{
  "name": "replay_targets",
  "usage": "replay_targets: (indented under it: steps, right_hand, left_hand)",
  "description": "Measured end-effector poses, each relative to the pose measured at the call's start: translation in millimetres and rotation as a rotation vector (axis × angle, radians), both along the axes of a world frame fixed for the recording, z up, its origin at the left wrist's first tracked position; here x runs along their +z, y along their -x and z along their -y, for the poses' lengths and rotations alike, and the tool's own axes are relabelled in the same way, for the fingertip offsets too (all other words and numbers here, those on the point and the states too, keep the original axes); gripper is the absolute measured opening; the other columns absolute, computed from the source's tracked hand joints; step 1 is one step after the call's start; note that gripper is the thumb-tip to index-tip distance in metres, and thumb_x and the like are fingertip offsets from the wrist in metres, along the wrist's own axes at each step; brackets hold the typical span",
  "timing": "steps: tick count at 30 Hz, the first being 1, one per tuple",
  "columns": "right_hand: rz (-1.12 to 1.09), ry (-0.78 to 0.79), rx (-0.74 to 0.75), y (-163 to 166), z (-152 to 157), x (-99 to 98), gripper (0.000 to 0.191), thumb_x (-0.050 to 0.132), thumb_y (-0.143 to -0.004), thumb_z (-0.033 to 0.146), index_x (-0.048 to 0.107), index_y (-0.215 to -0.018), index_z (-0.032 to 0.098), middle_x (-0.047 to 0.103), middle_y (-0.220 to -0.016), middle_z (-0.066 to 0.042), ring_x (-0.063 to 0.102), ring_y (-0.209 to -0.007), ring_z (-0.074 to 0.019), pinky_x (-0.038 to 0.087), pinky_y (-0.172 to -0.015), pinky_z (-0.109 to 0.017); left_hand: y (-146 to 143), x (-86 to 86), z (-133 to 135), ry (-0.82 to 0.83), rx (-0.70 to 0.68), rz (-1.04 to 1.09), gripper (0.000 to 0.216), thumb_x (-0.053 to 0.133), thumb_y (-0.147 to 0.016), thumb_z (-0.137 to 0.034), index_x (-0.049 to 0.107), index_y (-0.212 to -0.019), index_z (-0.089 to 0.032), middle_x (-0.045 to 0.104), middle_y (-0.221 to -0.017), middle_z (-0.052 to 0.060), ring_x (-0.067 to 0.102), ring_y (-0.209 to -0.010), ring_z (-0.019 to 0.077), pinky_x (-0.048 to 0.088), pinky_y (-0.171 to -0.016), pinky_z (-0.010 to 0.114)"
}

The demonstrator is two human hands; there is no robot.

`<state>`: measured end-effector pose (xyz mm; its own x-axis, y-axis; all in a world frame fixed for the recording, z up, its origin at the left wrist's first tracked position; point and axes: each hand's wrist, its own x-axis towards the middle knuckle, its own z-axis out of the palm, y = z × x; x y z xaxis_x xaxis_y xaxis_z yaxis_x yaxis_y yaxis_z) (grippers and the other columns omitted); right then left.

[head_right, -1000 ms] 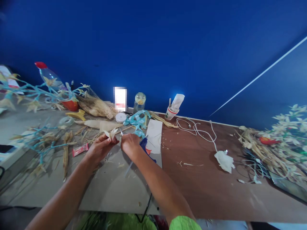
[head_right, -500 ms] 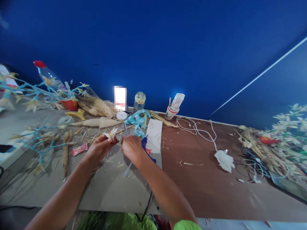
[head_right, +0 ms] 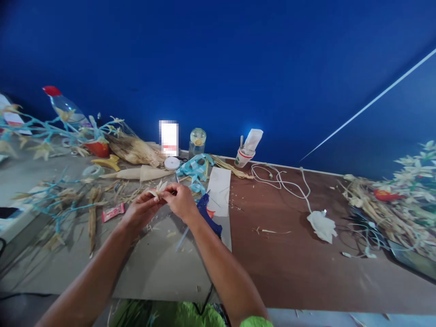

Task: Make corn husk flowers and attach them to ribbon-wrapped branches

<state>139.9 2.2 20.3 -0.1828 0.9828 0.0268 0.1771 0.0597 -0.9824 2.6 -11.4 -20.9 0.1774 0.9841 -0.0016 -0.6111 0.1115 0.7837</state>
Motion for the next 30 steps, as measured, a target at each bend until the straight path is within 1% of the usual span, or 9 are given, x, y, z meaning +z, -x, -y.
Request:
replay_targets:
  steps: [5,11,15,18,20,24,30]
  right_hand:
    - [-0.079,-0.01,-0.017,0,1,-3.3,0.016,0.062,-0.068,0.032,0.059,-0.063,0.017,0.054,-0.057,0.004,0.048,-0.057,-0.0103,0.04,-0.055,-0.022]
    - [-0.128,-0.025,-0.04,0,4,-12.1,0.014,0.06,-0.069,0.03,0.059,-0.066,0.017,0.057,-0.062,0.002,0.051,-0.061,-0.0112,0.042,-0.059,-0.023]
    - [-0.096,-0.087,-0.082,-1,7,-17.4,0.013,0.06,-0.071,0.03,0.06,-0.069,0.017,0.058,-0.069,0.001,0.053,-0.068,-0.0127,0.043,-0.064,-0.024]
    - [-0.097,-0.15,-0.091,-1,11,-16.5,0.012,0.059,-0.073,0.028,0.061,-0.07,0.017,0.058,-0.073,0.0,0.054,-0.072,-0.013,0.044,-0.068,-0.024]
    - [-0.108,-0.165,-0.084,-2,14,-14.2,0.012,0.058,-0.075,0.027,0.061,-0.07,0.017,0.058,-0.073,-0.001,0.054,-0.072,-0.013,0.044,-0.069,-0.024]
    - [-0.091,-0.139,-0.075,-3,15,-13.5,0.012,0.058,-0.074,0.028,0.06,-0.069,0.017,0.059,-0.072,-0.001,0.053,-0.07,-0.013,0.043,-0.067,-0.024]
    - [-0.149,-0.077,-0.074,-3,12,-24.0,0.014,0.058,-0.074,0.031,0.061,-0.07,0.017,0.061,-0.071,-0.001,0.054,-0.069,-0.0134,0.044,-0.066,-0.025]
  left_hand:
    - [-1,1.9,0,0.019,0.007,-0.01,0.017,0.078,-0.06,-0.019,0.067,-0.073,-0.016,0.07,-0.076,0.003,0.062,-0.076,0.0152,0.045,-0.081,0.031]
    - [-3,4.0,1,0.047,0.009,-0.036,0.02,0.08,-0.057,-0.019,0.066,-0.071,-0.015,0.068,-0.075,0.003,0.062,-0.073,0.0157,0.046,-0.076,0.03]
    - [-5,4.8,1,0.058,-0.005,-0.034,0.02,0.08,-0.057,-0.017,0.066,-0.07,-0.015,0.068,-0.073,0.003,0.062,-0.072,0.0146,0.046,-0.076,0.029]
    - [-6,6.0,1,0.066,-0.024,-0.043,0.02,0.08,-0.057,-0.018,0.065,-0.07,-0.014,0.067,-0.071,0.002,0.06,-0.07,0.0132,0.045,-0.075,0.027]
    - [-6,6.2,1,0.068,-0.03,-0.05,0.02,0.08,-0.057,-0.018,0.065,-0.069,-0.014,0.066,-0.069,0.001,0.059,-0.069,0.0123,0.044,-0.073,0.026]
    - [-6,5.4,1,0.082,-0.01,-0.054,0.021,0.08,-0.056,-0.018,0.064,-0.068,-0.015,0.066,-0.067,0.0,0.058,-0.066,0.0109,0.043,-0.069,0.024]
    - [-7,5.0,1,0.088,0.0,-0.048,0.021,0.081,-0.056,-0.019,0.064,-0.068,-0.015,0.067,-0.066,0.001,0.059,-0.066,0.0115,0.043,-0.07,0.024]
